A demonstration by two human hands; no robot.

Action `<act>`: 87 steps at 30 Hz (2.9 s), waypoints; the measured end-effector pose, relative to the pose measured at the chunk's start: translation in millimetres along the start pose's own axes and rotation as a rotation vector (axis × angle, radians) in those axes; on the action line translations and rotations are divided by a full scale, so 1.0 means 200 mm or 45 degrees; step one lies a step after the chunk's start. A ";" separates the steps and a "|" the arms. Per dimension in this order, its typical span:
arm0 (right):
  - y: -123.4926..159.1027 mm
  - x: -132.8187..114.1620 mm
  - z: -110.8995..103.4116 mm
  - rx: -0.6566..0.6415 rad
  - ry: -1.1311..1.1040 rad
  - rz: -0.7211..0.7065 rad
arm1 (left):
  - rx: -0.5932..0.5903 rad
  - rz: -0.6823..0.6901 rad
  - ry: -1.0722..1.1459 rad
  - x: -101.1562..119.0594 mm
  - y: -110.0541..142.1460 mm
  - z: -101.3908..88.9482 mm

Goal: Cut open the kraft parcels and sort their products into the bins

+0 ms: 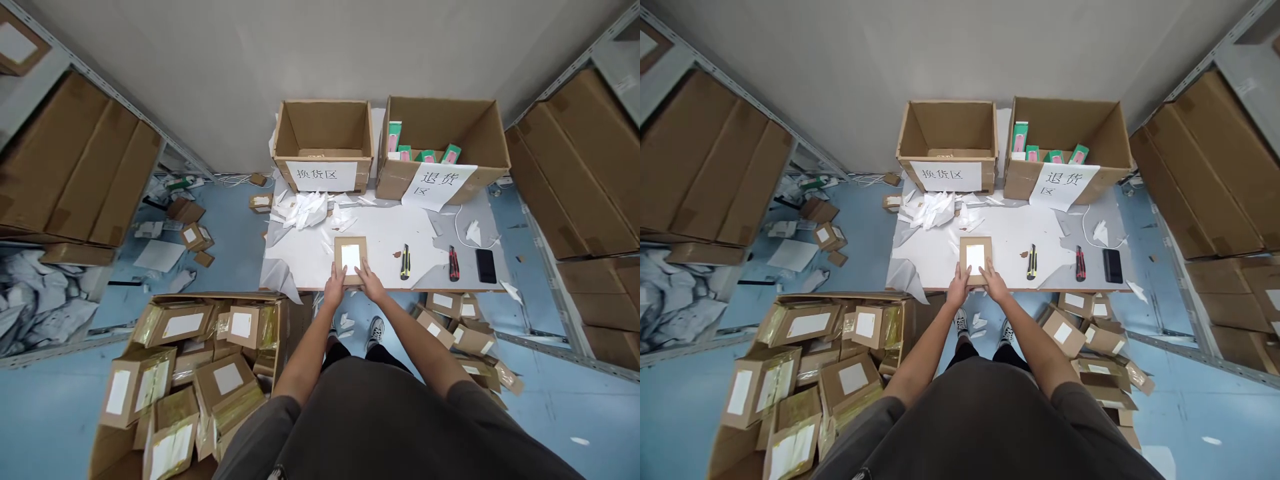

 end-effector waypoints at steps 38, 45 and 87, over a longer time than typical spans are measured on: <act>-0.41 0.02 -0.59 0.407 -0.031 -0.074 | 0.159 0.197 0.210 0.16 -0.32 -0.53; -0.60 0.16 -0.45 0.333 -0.124 0.201 | 0.055 -0.031 0.383 0.22 -0.60 -0.40; -0.28 0.07 -0.51 0.343 -0.177 0.088 | 0.194 0.195 0.415 0.19 -0.31 -0.47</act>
Point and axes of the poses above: each hand's wrist, its own y-axis away from the middle knuckle, its own z-axis out of the palm, x = y × z, the point moved 1 cm from there along -y, towards the middle knuckle, and after that the axes turned 7 degrees about -z, right-handed, at the moved point
